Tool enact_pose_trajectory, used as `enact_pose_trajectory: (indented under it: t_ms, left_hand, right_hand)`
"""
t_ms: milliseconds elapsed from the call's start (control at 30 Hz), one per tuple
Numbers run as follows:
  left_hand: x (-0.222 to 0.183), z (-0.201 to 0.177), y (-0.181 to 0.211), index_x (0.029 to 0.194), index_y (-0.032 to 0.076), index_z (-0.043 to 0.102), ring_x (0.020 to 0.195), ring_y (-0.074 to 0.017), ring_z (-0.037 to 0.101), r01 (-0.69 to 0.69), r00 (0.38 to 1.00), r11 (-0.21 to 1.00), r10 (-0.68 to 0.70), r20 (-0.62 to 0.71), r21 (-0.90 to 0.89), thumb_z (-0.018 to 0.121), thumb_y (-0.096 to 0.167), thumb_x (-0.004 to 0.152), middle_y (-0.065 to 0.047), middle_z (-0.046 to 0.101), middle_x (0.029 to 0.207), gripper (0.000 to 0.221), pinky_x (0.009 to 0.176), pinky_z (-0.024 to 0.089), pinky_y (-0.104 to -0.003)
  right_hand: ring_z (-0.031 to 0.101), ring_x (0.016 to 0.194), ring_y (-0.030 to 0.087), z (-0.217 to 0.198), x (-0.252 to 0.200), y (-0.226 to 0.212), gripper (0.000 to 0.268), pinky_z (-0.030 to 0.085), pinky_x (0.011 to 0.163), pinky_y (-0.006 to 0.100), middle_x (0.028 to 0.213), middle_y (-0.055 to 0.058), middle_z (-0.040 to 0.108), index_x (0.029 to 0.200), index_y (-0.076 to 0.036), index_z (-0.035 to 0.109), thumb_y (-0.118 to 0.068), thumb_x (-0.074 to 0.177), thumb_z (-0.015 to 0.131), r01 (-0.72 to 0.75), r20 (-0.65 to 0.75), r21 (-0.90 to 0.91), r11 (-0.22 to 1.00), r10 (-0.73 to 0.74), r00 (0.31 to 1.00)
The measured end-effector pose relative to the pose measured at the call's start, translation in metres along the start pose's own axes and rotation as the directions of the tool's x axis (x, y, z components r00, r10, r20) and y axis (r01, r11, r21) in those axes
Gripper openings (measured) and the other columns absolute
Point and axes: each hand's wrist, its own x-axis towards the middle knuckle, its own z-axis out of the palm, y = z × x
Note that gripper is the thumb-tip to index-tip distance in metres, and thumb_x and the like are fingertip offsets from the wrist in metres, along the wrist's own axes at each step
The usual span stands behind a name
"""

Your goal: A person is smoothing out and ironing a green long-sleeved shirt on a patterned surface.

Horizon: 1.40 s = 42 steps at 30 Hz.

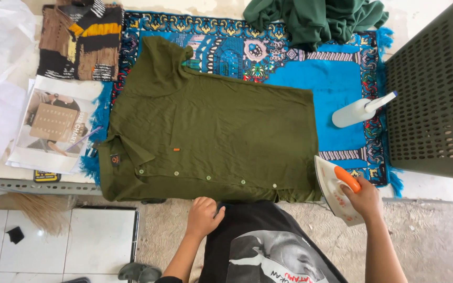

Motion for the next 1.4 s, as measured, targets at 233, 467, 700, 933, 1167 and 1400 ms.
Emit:
enact_pose_trajectory:
  t_ms: [233,467,700,933,1167,1400]
  left_hand:
    - [-0.019,0.025,0.037,0.068,0.015,0.046,0.067,-0.0209,0.054,0.423,0.841,0.899,-0.344,0.417,-0.111,0.06,0.036,0.102,0.001,0.049,0.07,0.042,0.077,0.042,-0.035]
    - [0.015,0.118,0.108,0.11,0.018,0.076,0.107,-0.0311,0.072,0.708,0.706,0.529,-0.55,0.446,-0.469,0.065,0.039,0.099,-0.009,0.076,0.113,0.027,0.09,0.057,-0.041]
    - [0.072,0.273,0.196,0.129,0.0,0.066,0.084,-0.0163,0.078,0.572,0.422,-0.344,-0.655,0.627,-0.744,0.077,0.039,0.094,-0.016,0.077,0.114,0.053,0.068,0.062,-0.024]
    - [0.105,0.294,0.251,0.111,0.0,0.073,0.073,-0.0164,0.078,0.577,0.28,-0.282,-0.813,0.51,-0.766,0.083,0.043,0.087,-0.014,0.079,0.093,0.051,0.06,0.061,-0.023]
    - [0.119,0.312,0.249,0.102,0.002,0.076,0.064,-0.0103,0.073,0.419,0.225,-0.315,-0.873,0.433,-0.852,0.084,0.032,0.082,-0.008,0.077,0.081,0.037,0.056,0.058,-0.017]
    - [0.127,0.329,0.249,0.091,0.007,0.079,0.052,-0.006,0.067,0.396,0.184,-0.248,-0.922,0.341,-0.884,0.082,0.021,0.076,-0.002,0.071,0.064,0.021,0.048,0.051,-0.016]
  right_hand:
    - [0.067,0.086,0.036,-0.018,0.027,-0.047,0.032,0.048,0.072,0.047,0.09,0.012,0.073,0.112,-0.016,0.064,-0.04,0.091,0.065,0.131,0.062,-0.134,0.982,-0.124,0.99]
    - [0.07,0.104,0.048,0.003,0.109,-0.139,0.046,0.055,0.092,0.054,0.102,0.024,0.075,0.122,-0.014,0.068,-0.031,0.081,0.076,0.547,0.148,-0.141,0.825,-0.529,0.836]
    - [0.071,0.101,0.049,0.028,0.124,-0.167,0.048,0.057,0.089,0.056,0.099,0.028,0.074,0.123,-0.013,0.061,-0.031,0.081,0.075,0.816,0.43,-0.154,0.557,-0.706,0.563]
    - [0.073,0.095,0.05,0.013,0.119,-0.121,0.043,0.059,0.084,0.056,0.093,0.028,0.073,0.118,-0.012,0.059,-0.028,0.081,0.073,0.917,0.579,-0.178,0.356,-0.716,0.39]
    - [0.073,0.09,0.049,0.029,0.113,-0.134,0.041,0.059,0.078,0.057,0.088,0.028,0.072,0.116,-0.011,0.057,-0.029,0.083,0.074,0.949,0.56,-0.138,0.282,-0.768,0.31]
    - [0.072,0.088,0.052,0.06,0.089,-0.193,0.041,0.058,0.078,0.059,0.086,0.03,0.071,0.114,-0.008,0.056,-0.03,0.084,0.073,0.98,0.53,-0.086,0.178,-0.825,0.196]
